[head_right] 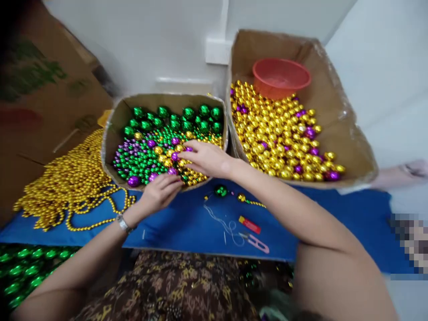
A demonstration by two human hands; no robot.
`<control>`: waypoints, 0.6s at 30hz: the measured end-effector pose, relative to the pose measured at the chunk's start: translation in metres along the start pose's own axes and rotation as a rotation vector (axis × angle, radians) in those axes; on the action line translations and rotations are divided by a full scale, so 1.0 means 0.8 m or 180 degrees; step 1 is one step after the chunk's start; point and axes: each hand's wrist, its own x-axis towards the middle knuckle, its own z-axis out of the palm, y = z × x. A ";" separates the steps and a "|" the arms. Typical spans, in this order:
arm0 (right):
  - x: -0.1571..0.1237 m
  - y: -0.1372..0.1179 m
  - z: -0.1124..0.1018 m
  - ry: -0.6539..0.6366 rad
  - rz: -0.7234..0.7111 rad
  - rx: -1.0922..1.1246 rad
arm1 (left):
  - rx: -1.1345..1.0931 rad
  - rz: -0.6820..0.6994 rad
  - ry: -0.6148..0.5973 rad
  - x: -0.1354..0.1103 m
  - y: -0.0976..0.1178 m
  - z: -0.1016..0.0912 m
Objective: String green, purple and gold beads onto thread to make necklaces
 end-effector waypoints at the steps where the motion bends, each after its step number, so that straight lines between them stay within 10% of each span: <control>1: -0.014 -0.006 -0.006 0.0044 0.0082 0.0007 | 0.0048 -0.0034 -0.0046 0.002 -0.007 0.001; 6: -0.095 -0.041 -0.011 -0.0368 0.0788 0.0085 | 0.0173 -0.0220 0.0021 0.012 -0.018 0.004; 13: -0.213 -0.090 0.051 -0.1538 0.2213 0.0115 | -0.0342 -0.0073 0.0380 -0.007 0.028 -0.015; 18: -0.271 -0.132 0.081 -0.1572 0.2910 0.0352 | -0.0566 0.0060 0.0297 -0.034 0.056 -0.005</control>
